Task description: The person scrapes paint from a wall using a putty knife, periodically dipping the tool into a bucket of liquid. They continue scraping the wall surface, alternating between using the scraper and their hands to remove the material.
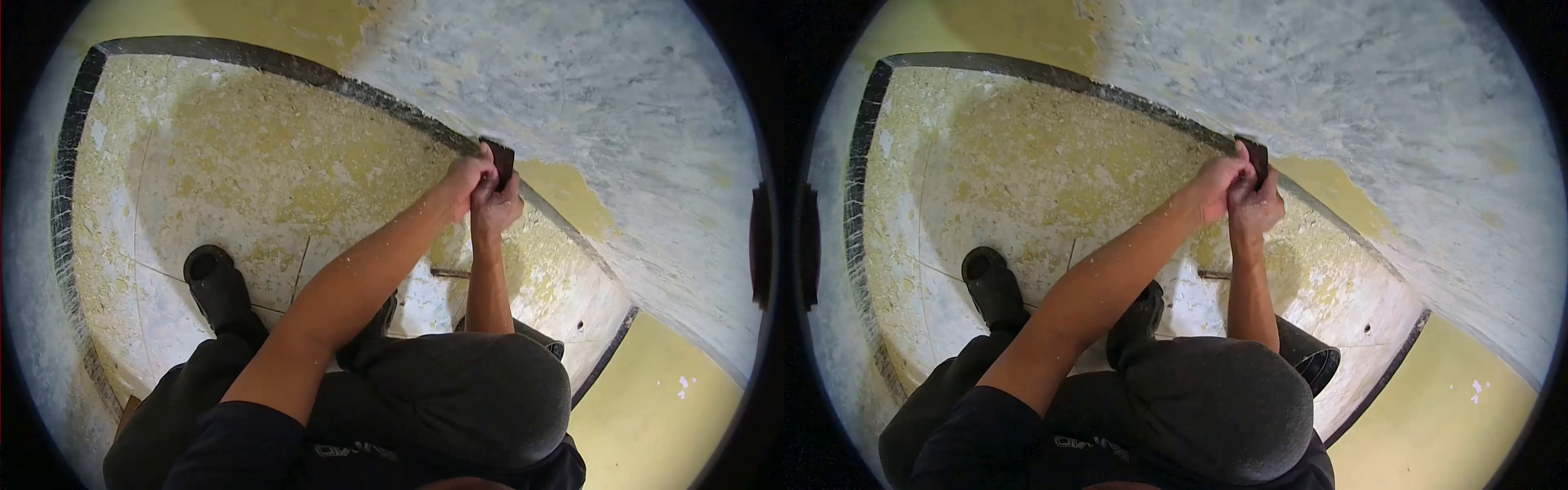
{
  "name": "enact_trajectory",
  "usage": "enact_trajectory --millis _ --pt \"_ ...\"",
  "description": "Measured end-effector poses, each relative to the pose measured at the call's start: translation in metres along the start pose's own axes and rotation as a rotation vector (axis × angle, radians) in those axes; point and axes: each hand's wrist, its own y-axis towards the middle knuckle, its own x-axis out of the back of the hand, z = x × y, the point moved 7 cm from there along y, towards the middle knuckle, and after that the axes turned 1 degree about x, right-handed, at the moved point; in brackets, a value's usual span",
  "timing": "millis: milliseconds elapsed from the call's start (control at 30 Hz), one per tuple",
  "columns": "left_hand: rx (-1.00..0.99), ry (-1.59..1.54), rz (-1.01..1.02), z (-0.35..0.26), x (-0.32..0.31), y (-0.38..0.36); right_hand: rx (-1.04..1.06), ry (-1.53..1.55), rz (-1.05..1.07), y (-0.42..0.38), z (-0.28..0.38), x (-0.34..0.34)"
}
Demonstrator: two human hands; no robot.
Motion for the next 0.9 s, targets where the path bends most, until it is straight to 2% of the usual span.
enact_trajectory --millis 100,233,300,433,533,567,700,767,900 --pt "-0.029 0.034 0.045 -0.016 0.006 -0.004 0.085 -0.064 0.016 0.004 0.017 -0.005" --pt "-0.022 -0.014 0.085 -0.012 0.004 -0.005 0.089 -0.028 0.058 0.001 0.014 -0.001" --pt "0.034 0.149 0.078 0.0 0.002 0.001 -0.019 -0.005 0.052 -0.004 0.003 0.005" --pt "0.054 0.014 0.132 0.009 -0.001 0.006 0.023 -0.074 0.014 0.001 0.005 0.008" --pt "0.049 0.016 0.11 0.0 -0.001 -0.003 0.07 -0.133 -0.007 -0.001 0.011 0.006" --pt "0.07 0.043 0.156 0.003 0.003 0.003 0.045 -0.139 0.008 0.0 0.012 0.006" --pt "0.068 -0.016 0.116 0.002 0.0 -0.004 0.039 -0.15 0.044 0.003 0.011 0.008" --pt "0.056 -0.029 0.207 0.004 0.002 0.002 0.113 -0.081 -0.009 0.007 0.016 0.011" --pt "0.019 -0.053 0.163 0.005 0.001 0.003 0.111 -0.091 0.023 0.009 0.008 0.009"
